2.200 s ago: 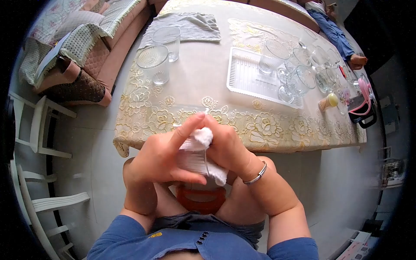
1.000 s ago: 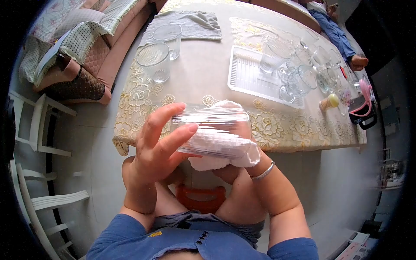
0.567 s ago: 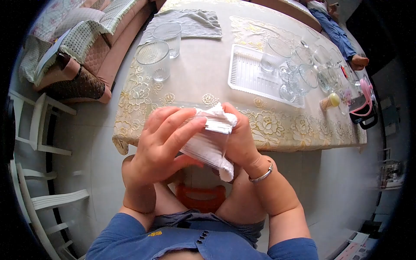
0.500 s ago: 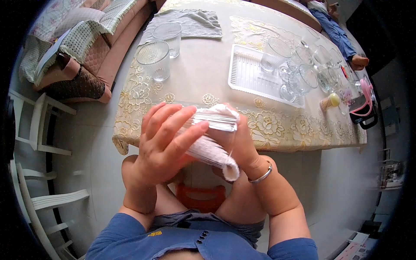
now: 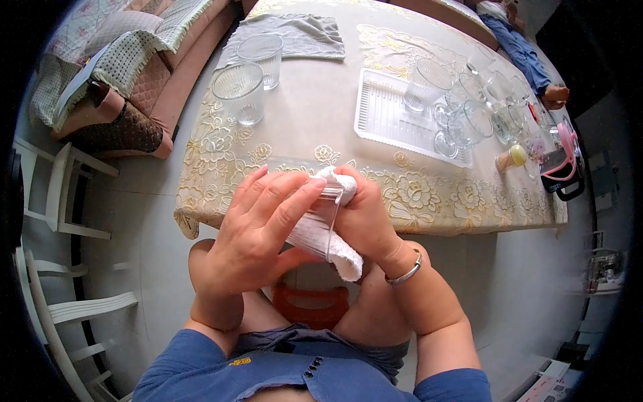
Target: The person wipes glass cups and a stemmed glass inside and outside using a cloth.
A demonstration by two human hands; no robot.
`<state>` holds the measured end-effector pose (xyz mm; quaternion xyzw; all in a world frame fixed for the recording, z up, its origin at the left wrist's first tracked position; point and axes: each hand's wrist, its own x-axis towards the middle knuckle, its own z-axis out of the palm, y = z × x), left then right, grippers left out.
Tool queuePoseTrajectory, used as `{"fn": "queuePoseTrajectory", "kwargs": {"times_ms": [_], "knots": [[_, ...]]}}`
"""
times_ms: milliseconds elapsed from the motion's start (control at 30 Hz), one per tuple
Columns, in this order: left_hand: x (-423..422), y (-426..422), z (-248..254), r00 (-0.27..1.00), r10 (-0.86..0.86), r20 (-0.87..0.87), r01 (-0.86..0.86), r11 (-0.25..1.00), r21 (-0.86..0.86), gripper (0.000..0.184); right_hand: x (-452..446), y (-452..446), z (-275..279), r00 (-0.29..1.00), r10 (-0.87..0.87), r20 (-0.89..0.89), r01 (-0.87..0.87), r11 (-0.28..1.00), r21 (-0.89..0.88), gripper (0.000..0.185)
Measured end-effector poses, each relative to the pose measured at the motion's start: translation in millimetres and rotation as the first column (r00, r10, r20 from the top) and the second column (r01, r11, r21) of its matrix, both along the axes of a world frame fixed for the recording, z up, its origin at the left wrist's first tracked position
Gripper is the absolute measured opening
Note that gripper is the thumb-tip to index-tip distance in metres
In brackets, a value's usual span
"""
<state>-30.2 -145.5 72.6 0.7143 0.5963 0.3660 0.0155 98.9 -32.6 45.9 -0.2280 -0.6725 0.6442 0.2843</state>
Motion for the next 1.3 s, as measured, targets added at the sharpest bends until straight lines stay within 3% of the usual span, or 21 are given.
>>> {"fn": "queuePoseTrajectory", "kwargs": {"times_ms": [267, 300, 400, 467, 533, 600, 633, 667, 733, 867, 900, 933, 967, 1000, 1067, 1133, 1167, 1200, 1233, 1267, 1300], "knots": [[5, 6, -19, 0.959, 0.178, -0.221, -0.095, 0.935, 0.342, 0.046, -1, -2, 11, 0.978, 0.033, -0.206, -0.086, 0.963, -0.254, 0.019], [5, 7, -21, 0.964, 0.181, -0.195, -0.101, 0.927, 0.362, 0.048, 0, -1, 11, 0.98, 0.069, -0.188, -0.105, 0.977, -0.188, 0.019], [3, 11, -23, 0.983, 0.167, -0.082, -0.124, 0.916, 0.382, 0.056, 1, -1, 3, 0.987, 0.002, -0.161, -0.043, 0.967, -0.252, 0.022], [4, 15, -25, 0.989, 0.149, 0.002, -0.138, 0.915, 0.38, 0.061, 6, -2, 3, 0.99, -0.001, -0.138, -0.059, 0.901, -0.431, 0.049], [8, 20, -33, 0.974, 0.116, 0.193, -0.192, 0.877, 0.441, 0.062, 7, -5, 4, 0.985, -0.058, -0.165, -0.037, 0.851, -0.524, 0.051], [11, 23, -38, 0.979, 0.099, 0.18, -0.171, 0.875, 0.452, 0.069, 9, -17, 21, 0.977, -0.159, -0.143, 0.03, 0.764, -0.644, 0.05], [18, 26, -39, 0.951, 0.072, 0.301, -0.213, 0.858, 0.467, 0.07, 15, -13, 18, 0.995, -0.095, -0.018, 0.092, 0.987, -0.133, 0.044], [22, 27, -40, 0.909, 0.041, 0.416, -0.256, 0.842, 0.475, 0.071, 21, -9, 16, 0.986, -0.108, 0.124, 0.046, 0.907, 0.419, 0.041], [26, 25, -41, 0.889, 0.012, 0.458, -0.247, 0.854, 0.457, 0.075, 24, -5, 13, 0.953, -0.194, 0.232, -0.09, 0.549, 0.831, 0.041], [30, 17, -41, 0.86, -0.023, 0.509, -0.192, 0.911, 0.366, 0.089, 21, 4, -21, 0.932, -0.187, 0.31, -0.177, 0.511, 0.841, 0.059], [31, 15, -39, 0.872, -0.055, 0.486, -0.125, 0.935, 0.331, 0.099, 16, 4, -28, 0.945, -0.001, 0.327, -0.203, 0.783, 0.589, 0.061], [33, 14, -39, 0.876, -0.066, 0.477, -0.114, 0.934, 0.339, 0.099, 13, 4, -30, 0.946, 0.181, 0.268, -0.251, 0.934, 0.255, 0.063], [34, 16, -44, 0.844, -0.112, 0.524, -0.083, 0.939, 0.334, 0.1, 14, 5, -27, 0.963, 0.26, 0.072, -0.222, 0.915, -0.337, 0.064], [35, 17, -47, 0.807, -0.155, 0.57, -0.052, 0.942, 0.33, 0.1, 14, 8, -27, 0.965, 0.255, 0.064, -0.221, 0.919, -0.325, 0.064], [34, 19, -52, 0.8, -0.138, 0.585, -0.043, 0.958, 0.284, 0.103, 12, 18, -37, 0.937, 0.239, 0.254, -0.281, 0.949, 0.143, 0.055], [30, 23, -48, 0.84, 0.0, 0.542, -0.096, 0.984, 0.149, 0.094, 12, 24, -49, 0.973, 0.14, 0.181, -0.176, 0.963, 0.204, 0.053], [29, 25, -41, 0.844, -0.008, 0.536, -0.092, 0.983, 0.16, 0.094, 13, 29, -50, 0.98, 0.037, 0.197, -0.103, 0.935, 0.34, 0.053], [27, 28, -31, 0.918, 0.111, 0.381, -0.175, 0.975, 0.138, 0.087, 12, 31, -41, 0.977, -0.069, 0.2, -0.034, 0.882, 0.471, 0.053], [26, 33, -23, 0.949, 0.231, 0.213, -0.262, 0.956, 0.132, 0.08, 11, 27, -18, 0.94, -0.327, 0.098, 0.099, 0.535, 0.839, 0.051], [22, 39, -22, 0.951, 0.228, 0.211, -0.261, 0.955, 0.142, 0.08, 8, 32, -19, 0.94, -0.329, 0.091, 0.103, 0.528, 0.843, 0.051], [16, 48, -24, 0.928, 0.206, 0.311, -0.249, 0.963, 0.106, 0.074, 5, 38, -25, 0.882, -0.411, 0.229, 0.053, 0.57, 0.82, 0.048]]}}
